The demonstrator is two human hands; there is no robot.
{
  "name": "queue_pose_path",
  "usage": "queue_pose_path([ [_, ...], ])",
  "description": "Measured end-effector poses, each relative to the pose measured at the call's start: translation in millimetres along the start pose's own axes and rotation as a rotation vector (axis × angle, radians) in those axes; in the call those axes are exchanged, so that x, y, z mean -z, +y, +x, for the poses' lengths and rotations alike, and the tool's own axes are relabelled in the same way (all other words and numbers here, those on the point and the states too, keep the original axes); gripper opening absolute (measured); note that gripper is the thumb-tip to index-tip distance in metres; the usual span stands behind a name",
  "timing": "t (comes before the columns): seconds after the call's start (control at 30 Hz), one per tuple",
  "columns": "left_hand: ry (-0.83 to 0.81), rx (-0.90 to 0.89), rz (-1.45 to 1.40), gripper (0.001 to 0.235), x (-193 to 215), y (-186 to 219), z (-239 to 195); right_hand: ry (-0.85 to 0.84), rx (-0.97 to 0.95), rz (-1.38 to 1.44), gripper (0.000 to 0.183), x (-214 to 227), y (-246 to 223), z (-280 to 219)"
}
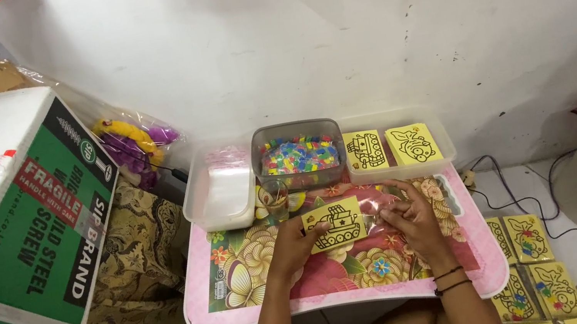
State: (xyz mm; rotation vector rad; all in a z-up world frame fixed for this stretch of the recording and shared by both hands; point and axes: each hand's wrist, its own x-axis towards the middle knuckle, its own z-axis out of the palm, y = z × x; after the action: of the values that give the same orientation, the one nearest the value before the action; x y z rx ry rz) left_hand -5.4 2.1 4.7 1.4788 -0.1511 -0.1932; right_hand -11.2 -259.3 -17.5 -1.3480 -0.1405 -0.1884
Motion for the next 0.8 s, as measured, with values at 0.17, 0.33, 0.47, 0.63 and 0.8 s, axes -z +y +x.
queue_pose_path([
  [0.17, -0.025, -0.017, 0.039, 0.016, 4.4, -20.5, 9.3, 0.042, 0.037, -0.025, 0.062, 0.8, 2.7, 1.0],
  [0.33, -0.020, -0.009, 0.060, 0.018, 3.7, -17.0, 7.5, 0.077, 0.067, 0.012, 0.060, -1.0, 3.9, -0.4],
  [0.47, -0.038, -0.031, 0.058, 0.023, 9.3, -42.6, 17.2, 0.092, 0.073, 0.051, 0.056, -1.7, 4.2, -1.2],
  [0.63, 0.005, 0.099, 0.015, 0.017, 1.2, 6.4, 0.1, 0.083, 0.011, 0.161, 0.049, -3.5, -7.7, -4.2],
  [0.8, 0.006, 0.099, -0.075, 0.019, 1.2, 9.8, -2.4, 0.154, 0.037, 0.039, 0.051, 0.2, -1.1, -1.9],
])
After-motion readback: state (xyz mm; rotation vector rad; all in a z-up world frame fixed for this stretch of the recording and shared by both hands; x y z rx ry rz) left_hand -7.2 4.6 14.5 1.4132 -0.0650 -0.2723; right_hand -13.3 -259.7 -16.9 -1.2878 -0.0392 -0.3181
